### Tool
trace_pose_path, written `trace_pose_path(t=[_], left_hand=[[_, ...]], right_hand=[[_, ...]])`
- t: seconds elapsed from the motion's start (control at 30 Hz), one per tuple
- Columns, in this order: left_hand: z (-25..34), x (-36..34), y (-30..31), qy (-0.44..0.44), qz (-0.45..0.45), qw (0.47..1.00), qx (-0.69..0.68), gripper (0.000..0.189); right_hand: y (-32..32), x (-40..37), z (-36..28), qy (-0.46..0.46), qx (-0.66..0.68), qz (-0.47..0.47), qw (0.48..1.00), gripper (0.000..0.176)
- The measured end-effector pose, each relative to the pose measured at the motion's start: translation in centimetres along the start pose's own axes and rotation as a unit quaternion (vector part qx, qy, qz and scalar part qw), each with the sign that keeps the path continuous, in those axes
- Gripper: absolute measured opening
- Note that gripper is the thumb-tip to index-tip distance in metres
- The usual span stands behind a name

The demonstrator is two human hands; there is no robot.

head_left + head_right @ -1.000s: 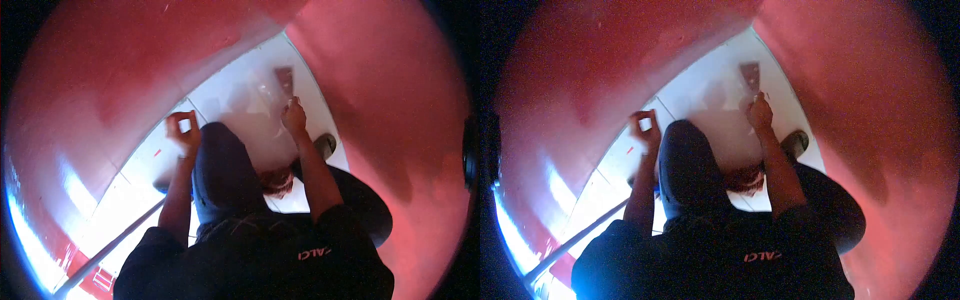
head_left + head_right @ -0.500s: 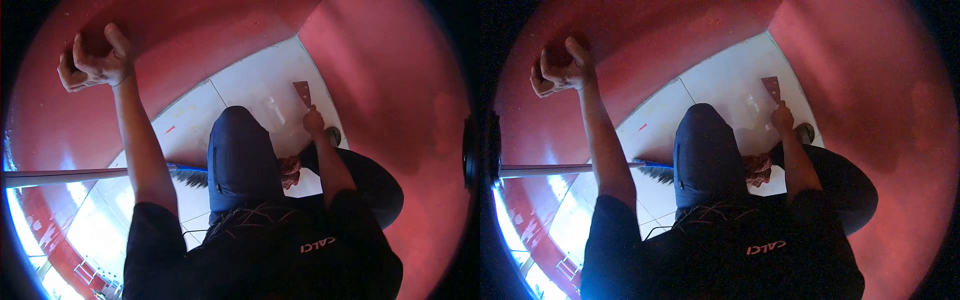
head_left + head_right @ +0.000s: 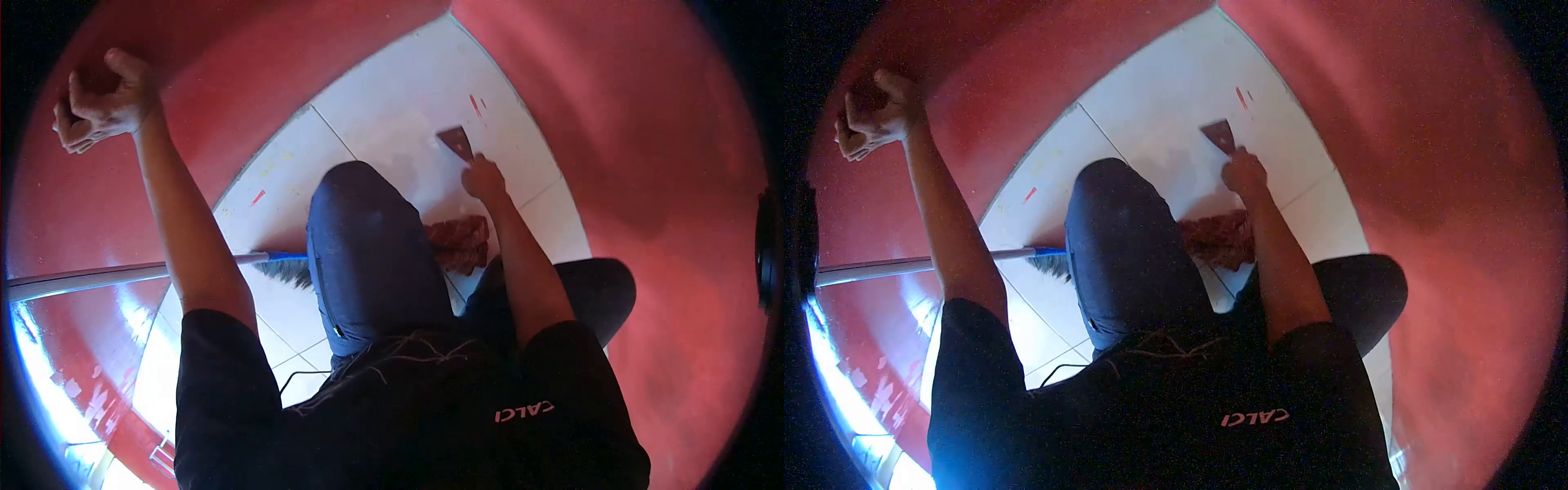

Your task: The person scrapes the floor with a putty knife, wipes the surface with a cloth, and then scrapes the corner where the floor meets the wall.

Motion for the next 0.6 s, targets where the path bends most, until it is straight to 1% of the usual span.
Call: trace_pose_path(t=[0.1,0.2,0.23,0.27,0.3,0.37,0.4,0.43,0.47,0.5,0.57,0.6], left_hand=[[-1.1,-2.1,-2.1,-0.004,-0.039,0.999,0.019,0.048],[-1.0,-4.9,-4.4,-0.003,-0.103,0.994,0.021,0.048],[-1.4,-5.9,-5.3,-0.003,-0.122,0.992,0.032,0.049],[-2.0,-7.8,-6.4,0.019,-0.126,0.991,0.029,0.048],[-2.7,-9.7,-7.5,0.041,-0.130,0.990,0.027,0.047],[-1.7,-9.5,-7.6,0.006,-0.181,0.981,0.077,0.054],[-1.4,-9.6,-8.2,-0.010,-0.220,0.972,0.081,0.061],[-1.2,-9.6,-8.6,-0.027,-0.261,0.961,0.086,0.070],[-1.2,-9.2,-8.5,-0.043,-0.300,0.949,0.090,0.080],[-1.6,-9.6,-8.6,-0.018,-0.331,0.937,0.109,0.079],[-2.0,-10.1,-8.9,0.033,-0.377,0.915,0.142,0.079],[-2.0,-9.9,-9.0,0.099,-0.422,0.891,0.133,0.079]], right_hand=[[1.1,-0.8,-3.5,0.043,0.069,-0.022,0.996,0.032],[3.1,-1.0,-6.3,0.081,0.128,-0.014,0.988,0.029],[3.3,-1.0,-6.7,0.035,0.252,-0.097,0.962,0.027],[4.6,-1.9,-8.1,-0.016,0.365,-0.184,0.912,0.024],[5.8,-2.8,-9.4,-0.070,0.466,-0.267,0.841,0.022],[9.8,-4.0,-13.6,0.009,0.582,-0.331,0.743,0.017],[11.5,-4.3,-15.3,0.024,0.591,-0.354,0.724,0.017],[12.3,-4.2,-16.6,0.049,0.582,-0.373,0.720,0.020],[12.5,-4.3,-17.6,0.059,0.572,-0.393,0.718,0.020],[12.7,-4.3,-18.3,0.067,0.566,-0.408,0.713,0.019],[9.1,-2.5,-18.4,0.023,0.551,-0.432,0.714,0.021],[6.4,-1.2,-17.9,-0.028,0.525,-0.414,0.743,0.021]])
Point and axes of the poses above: each hand's wrist, its own x-axis towards the middle knuckle, its own y-axis out of the back of the hand, z = x × y, the point moved 9 cm from there along x, towards the middle knuckle, and after that the axes turned 14 degrees about -y, right-handed, at the moved point
